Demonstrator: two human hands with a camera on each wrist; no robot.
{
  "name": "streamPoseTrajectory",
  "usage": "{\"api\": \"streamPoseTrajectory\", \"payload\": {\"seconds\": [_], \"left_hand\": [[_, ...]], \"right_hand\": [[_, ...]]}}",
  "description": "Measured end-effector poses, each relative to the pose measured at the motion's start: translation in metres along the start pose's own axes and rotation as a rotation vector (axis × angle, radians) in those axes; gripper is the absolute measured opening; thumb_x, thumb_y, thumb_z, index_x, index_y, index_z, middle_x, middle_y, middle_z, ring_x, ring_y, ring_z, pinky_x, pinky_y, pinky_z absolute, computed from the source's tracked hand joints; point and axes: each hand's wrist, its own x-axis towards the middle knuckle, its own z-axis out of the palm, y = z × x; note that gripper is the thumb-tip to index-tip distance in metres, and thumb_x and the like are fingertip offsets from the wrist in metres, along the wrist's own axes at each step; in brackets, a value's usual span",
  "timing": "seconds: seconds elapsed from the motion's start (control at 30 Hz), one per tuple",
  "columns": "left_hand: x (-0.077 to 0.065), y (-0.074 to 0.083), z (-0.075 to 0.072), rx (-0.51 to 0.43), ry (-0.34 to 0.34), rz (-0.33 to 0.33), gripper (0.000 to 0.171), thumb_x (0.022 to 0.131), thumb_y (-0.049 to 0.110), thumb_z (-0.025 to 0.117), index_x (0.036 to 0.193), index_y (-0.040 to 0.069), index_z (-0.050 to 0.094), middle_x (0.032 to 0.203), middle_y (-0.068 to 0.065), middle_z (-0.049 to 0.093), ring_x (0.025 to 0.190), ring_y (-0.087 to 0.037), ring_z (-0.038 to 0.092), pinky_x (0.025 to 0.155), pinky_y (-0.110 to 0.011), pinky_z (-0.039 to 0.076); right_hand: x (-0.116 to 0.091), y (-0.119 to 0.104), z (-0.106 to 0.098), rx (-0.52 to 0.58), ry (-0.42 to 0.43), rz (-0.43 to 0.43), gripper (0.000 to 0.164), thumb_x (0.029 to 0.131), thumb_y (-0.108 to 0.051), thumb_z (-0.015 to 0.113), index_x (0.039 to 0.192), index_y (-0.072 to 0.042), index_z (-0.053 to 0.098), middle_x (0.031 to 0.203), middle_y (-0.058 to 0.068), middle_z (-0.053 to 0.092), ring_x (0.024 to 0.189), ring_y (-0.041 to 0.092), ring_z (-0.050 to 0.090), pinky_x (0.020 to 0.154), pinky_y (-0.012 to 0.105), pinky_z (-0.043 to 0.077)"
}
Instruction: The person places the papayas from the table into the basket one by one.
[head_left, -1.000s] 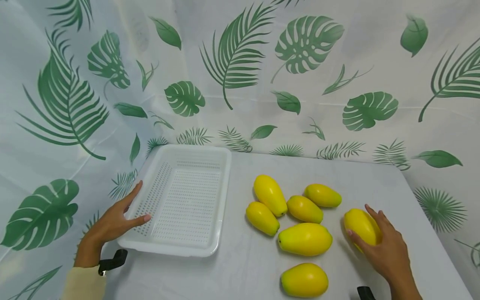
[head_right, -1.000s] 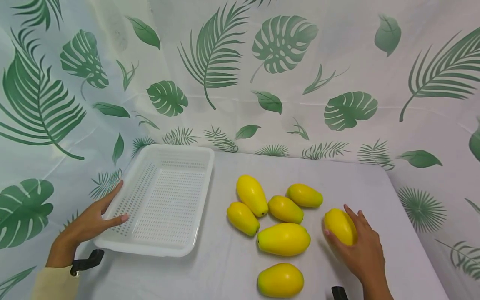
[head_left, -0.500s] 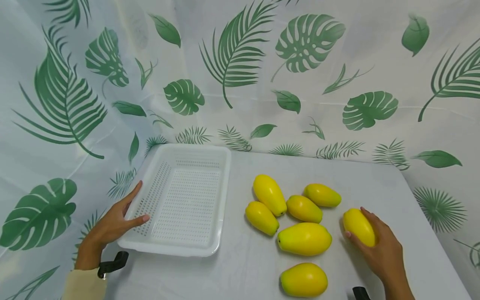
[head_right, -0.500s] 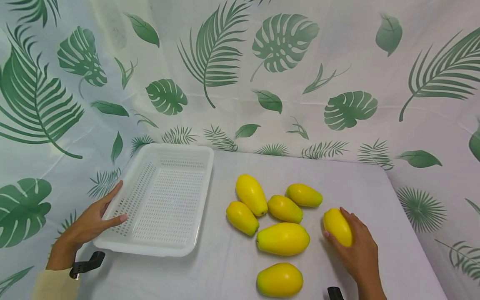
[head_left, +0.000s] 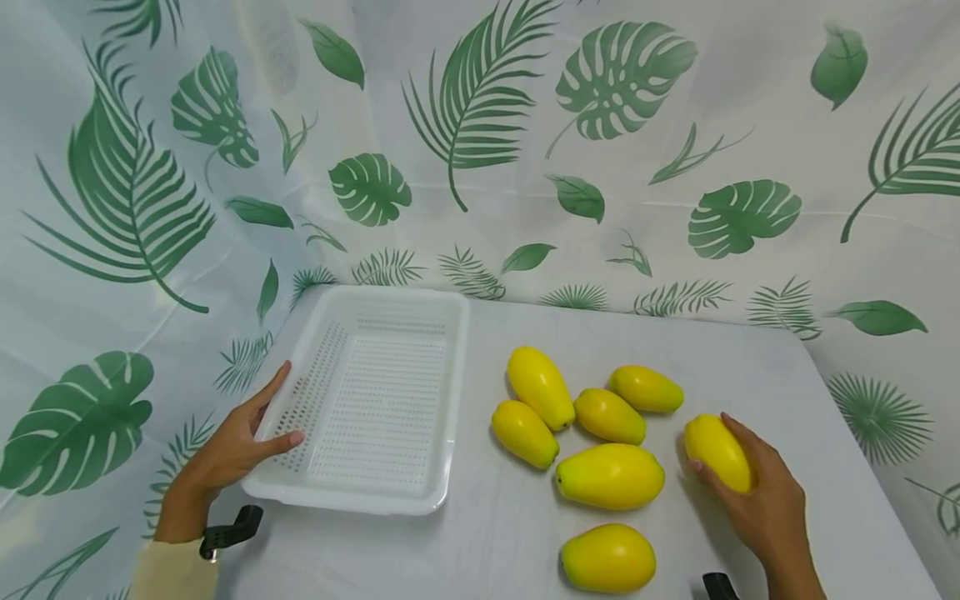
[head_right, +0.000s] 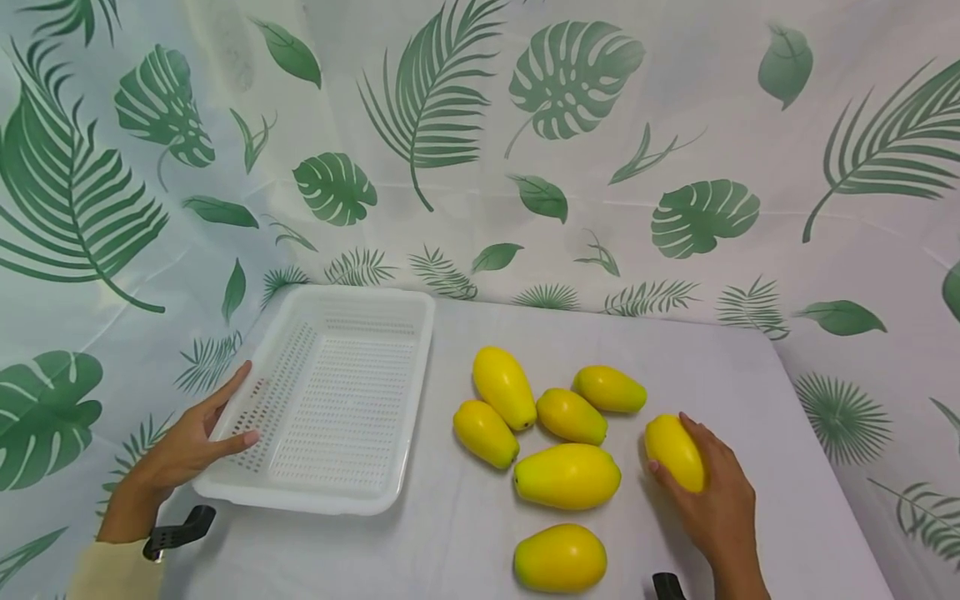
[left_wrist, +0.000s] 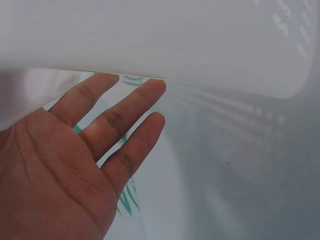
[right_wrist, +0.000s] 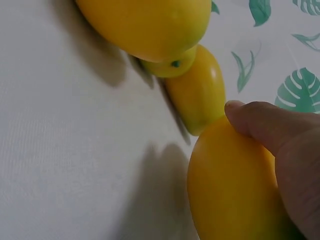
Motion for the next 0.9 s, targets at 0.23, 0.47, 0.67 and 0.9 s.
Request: {"api": "streamPoseTrajectory", "payload": {"seconds": [0.23, 0.47, 0.67, 0.9], "left_hand": [[-0.001, 0.003, 0.007, 0.019, 0.021, -0.013, 0.106, 0.097, 0.014, 0.077, 0.172, 0.033, 0.005, 0.171, -0.027, 0.030, 0.131, -0.055, 0.059, 0.084, -0.044, 0.070], [-0.001, 0.002, 0.012, -0.008, 0.000, -0.007, 0.104, 0.100, 0.011, 0.074, 0.172, 0.033, 0.003, 0.172, -0.028, 0.027, 0.132, -0.056, 0.058, 0.083, -0.039, 0.069], [-0.002, 0.004, 0.018, -0.025, -0.008, 0.012, 0.099, 0.102, 0.009, 0.070, 0.172, 0.031, 0.004, 0.172, -0.028, 0.026, 0.130, -0.053, 0.059, 0.082, -0.038, 0.069], [-0.007, 0.010, 0.026, -0.058, -0.028, 0.036, 0.098, 0.102, 0.007, 0.069, 0.173, 0.025, 0.004, 0.173, -0.029, 0.024, 0.128, -0.049, 0.062, 0.082, -0.037, 0.069]], "right_hand": [[0.001, -0.009, -0.006, 0.035, 0.049, -0.028, 0.082, 0.094, -0.033, 0.082, 0.165, -0.031, 0.041, 0.162, 0.023, 0.049, 0.140, 0.052, 0.048, 0.114, 0.076, 0.040], [0.003, -0.018, -0.013, 0.057, 0.060, -0.048, 0.081, 0.095, -0.034, 0.081, 0.165, -0.033, 0.041, 0.164, 0.020, 0.048, 0.138, 0.051, 0.050, 0.108, 0.075, 0.043], [0.005, -0.027, -0.015, 0.078, 0.084, -0.078, 0.080, 0.094, -0.030, 0.082, 0.164, -0.034, 0.043, 0.164, 0.017, 0.049, 0.138, 0.051, 0.050, 0.108, 0.074, 0.044], [0.007, -0.037, -0.020, 0.087, 0.106, -0.146, 0.083, 0.090, -0.026, 0.086, 0.162, -0.035, 0.045, 0.162, 0.015, 0.052, 0.134, 0.047, 0.054, 0.096, 0.060, 0.048]]}}
